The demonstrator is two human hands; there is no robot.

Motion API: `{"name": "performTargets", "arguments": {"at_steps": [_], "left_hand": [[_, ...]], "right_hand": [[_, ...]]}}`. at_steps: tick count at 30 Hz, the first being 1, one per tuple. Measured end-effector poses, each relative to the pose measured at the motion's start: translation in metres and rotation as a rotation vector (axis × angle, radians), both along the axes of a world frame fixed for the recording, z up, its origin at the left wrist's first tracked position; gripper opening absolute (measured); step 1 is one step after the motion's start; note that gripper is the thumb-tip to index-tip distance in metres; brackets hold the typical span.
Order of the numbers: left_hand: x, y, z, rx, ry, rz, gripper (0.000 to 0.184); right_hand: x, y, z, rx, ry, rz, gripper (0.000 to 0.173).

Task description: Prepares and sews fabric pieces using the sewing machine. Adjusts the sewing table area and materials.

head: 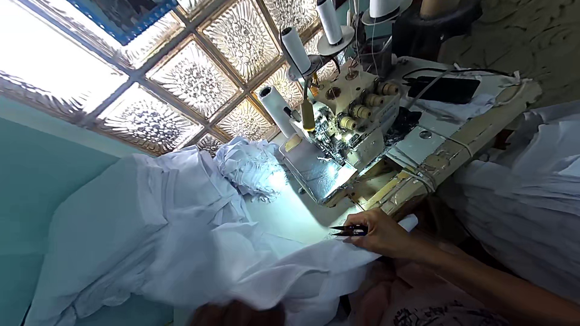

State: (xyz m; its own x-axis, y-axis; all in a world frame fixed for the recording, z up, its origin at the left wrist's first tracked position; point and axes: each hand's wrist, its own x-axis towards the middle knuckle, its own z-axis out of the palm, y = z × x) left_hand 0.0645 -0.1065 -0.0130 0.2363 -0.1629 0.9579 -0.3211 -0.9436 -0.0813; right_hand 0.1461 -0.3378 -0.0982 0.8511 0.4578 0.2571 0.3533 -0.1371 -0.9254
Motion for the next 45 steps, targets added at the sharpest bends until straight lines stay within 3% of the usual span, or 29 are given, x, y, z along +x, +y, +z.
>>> {"name": "performTargets", "arguments": {"at_steps": [2,4,7,8,10,12,14,16,20,24,32,34,37,39,42,45], "left_hand": [[0.005,0.043,0.004,-0.003,-0.146,0.072,0.015],[0.012,0.066,0.03,-0.002,-0.084,0.252,0.021],[0.066,0.109,0.048,0.115,-0.096,0.178,0.026],[0.086,0.106,0.049,0.088,-0.044,0.15,0.028],[0.113,0.079,0.046,0.015,0.262,0.151,0.031],[0.123,0.069,0.029,-0.035,0.73,0.17,0.031],[0.114,0.059,-0.005,-0.044,0.93,0.195,0.029],[0.087,0.044,-0.038,-0.094,0.936,0.176,0.028],[0.007,0.021,-0.079,-0.232,0.941,0.249,0.025],[-0.036,0.046,-0.109,-0.37,1.037,0.392,0.027],[0.013,0.115,-0.116,-0.503,1.103,0.664,0.028],[0.023,0.131,-0.122,-0.491,1.054,0.683,0.032],[0.027,0.139,-0.125,-0.429,0.977,0.674,0.031],[0.024,0.119,-0.113,-0.398,0.877,0.622,0.03],[0.015,0.064,-0.084,-0.295,0.758,0.34,0.022],[0.009,0.015,-0.068,-0.147,0.902,0.027,0.019]], "right_hand": [[-0.004,-0.004,0.014,0.092,-0.04,-0.042,0.016],[-0.008,-0.009,0.038,0.198,-0.148,-0.082,0.015],[-0.016,-0.015,0.074,0.181,-0.351,-0.179,0.011],[-0.015,-0.014,0.079,0.118,-0.408,-0.228,0.01],[-0.007,-0.008,0.072,-0.047,-0.415,-0.295,0.011],[0.007,-0.008,0.044,-0.21,-0.219,-0.289,0.013],[0.019,-0.017,0.012,-0.3,0.036,-0.304,0.01],[0.025,-0.028,-0.006,-0.348,0.183,-0.349,0.005],[0.028,-0.037,-0.014,-0.334,0.184,-0.358,0.009],[0.029,-0.038,-0.017,-0.287,0.162,-0.28,0.015],[0.028,-0.029,-0.015,-0.271,0.082,-0.035,0.008],[0.036,-0.033,-0.016,-0.311,0.136,0.07,0.018],[0.04,-0.033,-0.015,-0.321,0.177,0.08,0.012],[0.035,-0.031,-0.01,-0.305,0.182,0.025,0.004],[0.037,-0.03,-0.008,-0.28,0.215,0.008,0.008],[0.037,-0.029,-0.01,-0.272,0.182,0.014,0.01]]}}
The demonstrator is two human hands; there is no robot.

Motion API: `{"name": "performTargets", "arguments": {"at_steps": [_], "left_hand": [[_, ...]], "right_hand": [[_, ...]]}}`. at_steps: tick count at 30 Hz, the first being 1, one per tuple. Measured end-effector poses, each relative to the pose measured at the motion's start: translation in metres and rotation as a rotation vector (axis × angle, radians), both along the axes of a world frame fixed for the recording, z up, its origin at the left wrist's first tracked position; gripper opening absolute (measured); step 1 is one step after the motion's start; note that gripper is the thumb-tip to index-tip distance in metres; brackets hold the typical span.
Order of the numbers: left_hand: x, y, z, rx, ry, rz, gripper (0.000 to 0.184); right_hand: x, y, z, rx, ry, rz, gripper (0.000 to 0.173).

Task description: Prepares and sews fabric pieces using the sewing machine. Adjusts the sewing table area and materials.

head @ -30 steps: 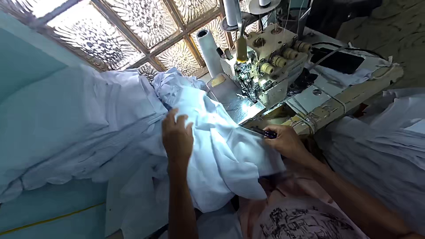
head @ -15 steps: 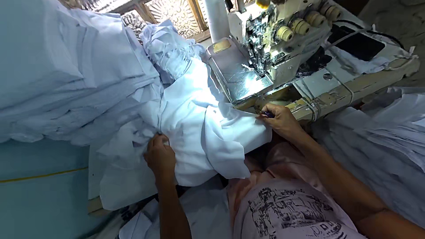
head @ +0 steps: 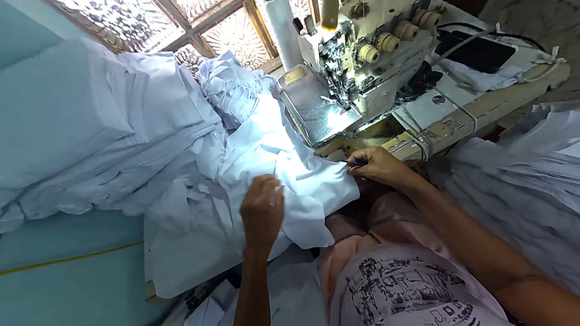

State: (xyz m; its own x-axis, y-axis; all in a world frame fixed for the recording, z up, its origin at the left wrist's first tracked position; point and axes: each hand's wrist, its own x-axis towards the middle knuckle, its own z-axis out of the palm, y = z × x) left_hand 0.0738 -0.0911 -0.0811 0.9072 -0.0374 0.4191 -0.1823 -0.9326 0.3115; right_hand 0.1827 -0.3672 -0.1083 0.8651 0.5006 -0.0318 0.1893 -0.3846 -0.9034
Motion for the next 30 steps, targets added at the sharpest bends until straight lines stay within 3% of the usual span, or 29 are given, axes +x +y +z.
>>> {"name": "performTargets", "arguments": {"at_steps": [2,5,8,13,17,21,27,30], "left_hand": [[0.001,-0.016,0.002,0.005,0.152,-0.129,0.023],[0.006,-0.021,0.002,0.012,0.437,-0.164,0.031],[0.008,-0.02,0.002,0.018,0.553,-0.167,0.022],[0.0,-0.018,-0.015,-0.075,0.296,-0.298,0.005],[-0.006,-0.027,-0.011,-0.204,0.183,-0.436,0.016],[-0.004,-0.046,0.007,-0.546,0.137,-0.637,0.023],[0.012,-0.064,0.005,-0.741,-0.018,-0.366,0.011],[0.014,-0.065,0.001,-0.773,-0.044,-0.326,0.009]], "right_hand": [[-0.003,-0.001,-0.002,0.027,-0.043,0.006,0.008],[-0.011,-0.005,-0.007,0.126,0.03,-0.006,0.006],[-0.019,-0.001,-0.014,0.238,0.183,-0.044,0.006],[-0.031,0.012,-0.024,0.383,0.217,-0.145,0.01],[-0.037,0.019,-0.016,0.444,0.27,-0.186,0.01],[-0.049,0.029,0.008,0.548,0.337,-0.195,0.01],[-0.062,0.039,0.027,0.642,0.335,-0.169,0.014],[-0.063,0.039,0.026,0.646,0.367,-0.161,0.013]]}}
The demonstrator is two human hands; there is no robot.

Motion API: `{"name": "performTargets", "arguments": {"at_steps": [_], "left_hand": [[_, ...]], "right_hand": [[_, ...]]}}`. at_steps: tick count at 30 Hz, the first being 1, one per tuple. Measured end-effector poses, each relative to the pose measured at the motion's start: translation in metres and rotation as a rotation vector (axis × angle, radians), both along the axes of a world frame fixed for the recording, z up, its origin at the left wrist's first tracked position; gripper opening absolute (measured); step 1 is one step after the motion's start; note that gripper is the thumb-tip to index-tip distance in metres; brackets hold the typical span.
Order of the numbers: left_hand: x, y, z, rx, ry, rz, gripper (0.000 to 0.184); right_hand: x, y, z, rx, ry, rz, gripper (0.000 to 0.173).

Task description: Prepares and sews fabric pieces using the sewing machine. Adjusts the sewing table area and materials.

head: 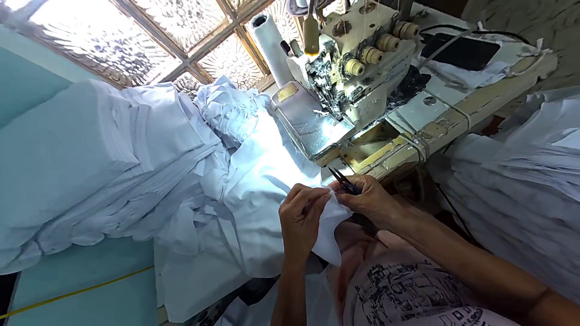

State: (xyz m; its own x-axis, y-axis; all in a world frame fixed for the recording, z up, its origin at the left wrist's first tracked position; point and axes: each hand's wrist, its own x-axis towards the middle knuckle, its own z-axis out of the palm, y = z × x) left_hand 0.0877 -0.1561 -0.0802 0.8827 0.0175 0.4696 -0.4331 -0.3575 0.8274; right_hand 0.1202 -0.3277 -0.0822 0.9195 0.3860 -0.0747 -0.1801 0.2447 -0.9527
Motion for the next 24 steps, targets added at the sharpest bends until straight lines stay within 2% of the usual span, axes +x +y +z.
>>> {"name": "performTargets", "arguments": {"at_steps": [11,15,18,21,24], "left_hand": [[-0.001,0.003,-0.009,-0.076,0.019,0.058,0.005],[0.001,0.01,-0.015,-0.054,0.105,-0.004,0.017],[-0.001,0.013,-0.018,-0.152,0.158,-0.053,0.014],[-0.002,0.008,-0.014,-0.29,0.141,0.062,0.016],[0.0,0.006,0.0,-0.306,0.067,0.284,0.02]], "right_hand": [[-0.003,0.006,-0.004,0.027,0.018,0.026,0.013],[0.0,0.005,-0.007,-0.006,-0.053,0.072,0.012],[0.004,0.007,-0.012,-0.003,-0.181,0.106,0.009],[0.007,0.014,-0.019,0.042,-0.374,0.095,0.006],[0.013,0.018,-0.026,0.055,-0.451,0.089,0.008]]}}
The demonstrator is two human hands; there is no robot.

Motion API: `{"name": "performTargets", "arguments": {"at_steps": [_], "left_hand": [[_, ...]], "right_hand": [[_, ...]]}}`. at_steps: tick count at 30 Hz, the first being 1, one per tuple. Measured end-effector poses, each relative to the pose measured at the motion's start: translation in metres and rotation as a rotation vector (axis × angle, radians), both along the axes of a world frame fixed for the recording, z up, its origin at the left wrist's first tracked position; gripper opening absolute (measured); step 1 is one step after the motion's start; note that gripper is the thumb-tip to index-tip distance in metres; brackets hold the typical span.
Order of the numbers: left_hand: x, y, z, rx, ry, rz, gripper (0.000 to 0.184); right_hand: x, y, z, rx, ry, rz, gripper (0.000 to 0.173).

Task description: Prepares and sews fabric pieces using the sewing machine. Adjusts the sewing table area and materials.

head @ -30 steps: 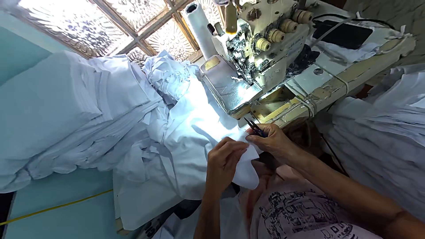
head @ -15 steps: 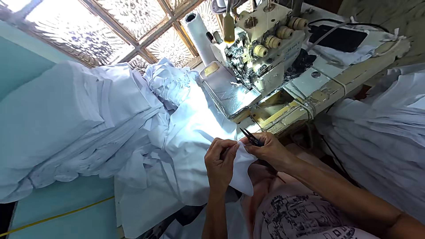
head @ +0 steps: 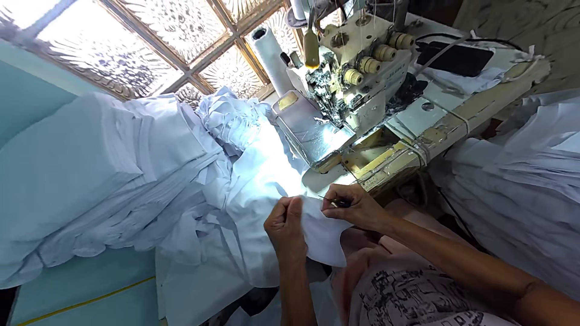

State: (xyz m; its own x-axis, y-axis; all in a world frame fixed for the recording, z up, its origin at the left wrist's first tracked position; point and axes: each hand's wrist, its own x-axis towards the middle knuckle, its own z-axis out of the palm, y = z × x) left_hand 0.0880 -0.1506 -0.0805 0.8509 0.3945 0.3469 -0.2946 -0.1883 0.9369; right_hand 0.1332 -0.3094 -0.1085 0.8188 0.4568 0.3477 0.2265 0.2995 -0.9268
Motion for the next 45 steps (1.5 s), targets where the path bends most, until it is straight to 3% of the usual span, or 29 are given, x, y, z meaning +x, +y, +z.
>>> {"name": "performTargets", "arguments": {"at_steps": [5,15,19,25,29,32,34,36,40,43,45], "left_hand": [[0.011,0.005,0.023,0.07,-0.127,0.281,0.022],[0.029,0.012,0.022,0.061,-0.138,0.39,0.019],[0.034,0.031,0.007,0.127,-0.102,0.314,0.018],[0.043,0.065,-0.014,0.311,-0.16,0.043,0.018],[0.042,0.063,-0.007,0.054,-0.108,-0.131,0.029],[0.043,0.051,0.002,-0.029,-0.019,-0.048,0.032],[0.052,0.05,0.006,0.108,-0.004,0.031,0.025],[0.064,0.055,0.018,0.425,-0.055,0.106,0.021],[0.089,0.053,0.087,1.137,-0.362,0.316,0.034],[0.13,0.039,0.125,1.313,-0.771,0.437,0.028],[0.146,0.025,0.119,1.306,-0.777,0.309,0.025]], "right_hand": [[0.0,-0.003,-0.007,-0.087,0.012,0.007,0.026],[-0.006,-0.018,-0.019,-0.235,-0.074,-0.239,0.019],[-0.01,-0.027,-0.029,-0.309,-0.217,-0.359,0.019],[-0.015,-0.026,-0.033,-0.173,-0.344,-0.428,0.012],[-0.016,-0.021,-0.029,-0.132,-0.297,-0.495,0.013],[-0.019,-0.019,-0.02,-0.132,-0.257,-0.518,0.015],[-0.02,-0.019,-0.013,-0.137,-0.208,-0.522,0.016],[-0.02,-0.017,0.001,-0.113,-0.135,-0.485,0.013],[-0.014,-0.011,0.048,0.064,-0.061,-0.403,0.007],[-0.001,-0.016,0.069,0.144,-0.042,-0.413,0.018],[0.005,-0.027,0.06,0.094,0.012,-0.448,0.019]]}}
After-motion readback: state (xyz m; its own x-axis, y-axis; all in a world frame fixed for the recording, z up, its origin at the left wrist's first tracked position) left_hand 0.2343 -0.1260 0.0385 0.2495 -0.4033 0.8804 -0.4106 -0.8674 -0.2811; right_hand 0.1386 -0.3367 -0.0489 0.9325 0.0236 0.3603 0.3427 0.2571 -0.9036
